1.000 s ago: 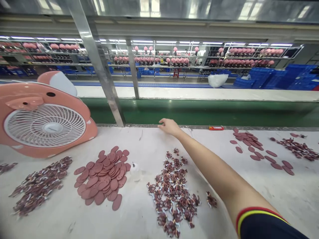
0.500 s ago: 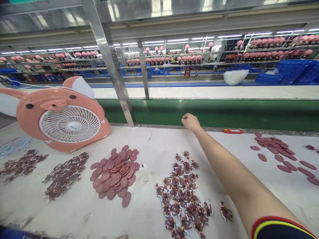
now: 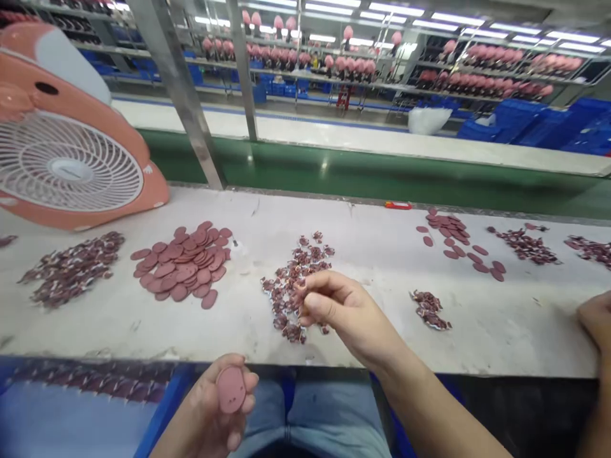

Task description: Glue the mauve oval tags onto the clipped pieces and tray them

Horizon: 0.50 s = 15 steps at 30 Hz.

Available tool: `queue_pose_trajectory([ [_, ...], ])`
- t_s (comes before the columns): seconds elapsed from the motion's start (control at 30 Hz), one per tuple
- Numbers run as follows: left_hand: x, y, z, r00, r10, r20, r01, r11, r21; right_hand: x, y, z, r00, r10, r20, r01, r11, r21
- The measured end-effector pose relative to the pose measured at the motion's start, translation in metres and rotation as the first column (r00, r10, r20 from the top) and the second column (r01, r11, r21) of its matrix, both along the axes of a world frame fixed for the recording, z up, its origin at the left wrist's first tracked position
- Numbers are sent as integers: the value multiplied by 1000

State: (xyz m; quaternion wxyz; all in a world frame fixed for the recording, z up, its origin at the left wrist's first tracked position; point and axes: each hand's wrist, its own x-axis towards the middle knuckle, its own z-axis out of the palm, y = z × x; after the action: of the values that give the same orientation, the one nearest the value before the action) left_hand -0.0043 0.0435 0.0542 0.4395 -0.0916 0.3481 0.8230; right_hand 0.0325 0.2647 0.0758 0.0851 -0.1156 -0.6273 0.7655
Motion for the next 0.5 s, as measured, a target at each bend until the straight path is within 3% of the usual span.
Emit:
queue_pose_trajectory([
  [0.1, 8, 1, 6, 1000, -13, 14, 14, 1000, -11, 19, -23, 6, 994, 102, 28, -101, 995, -14],
  [0.2, 15, -1, 2, 999, -35, 13, 35, 999, -8, 29, -36, 18, 979, 198, 44, -203, 961, 186],
  [0.3, 18, -6, -4, 998, -65, -11, 65, 998, -1, 34, -43, 26, 960, 279, -4, -250, 866, 434],
  [0.5, 21, -12, -6, 994, -98, -57, 99, 995, 15, 36, -46, 26, 939, 339, -63, -249, 794, 555],
])
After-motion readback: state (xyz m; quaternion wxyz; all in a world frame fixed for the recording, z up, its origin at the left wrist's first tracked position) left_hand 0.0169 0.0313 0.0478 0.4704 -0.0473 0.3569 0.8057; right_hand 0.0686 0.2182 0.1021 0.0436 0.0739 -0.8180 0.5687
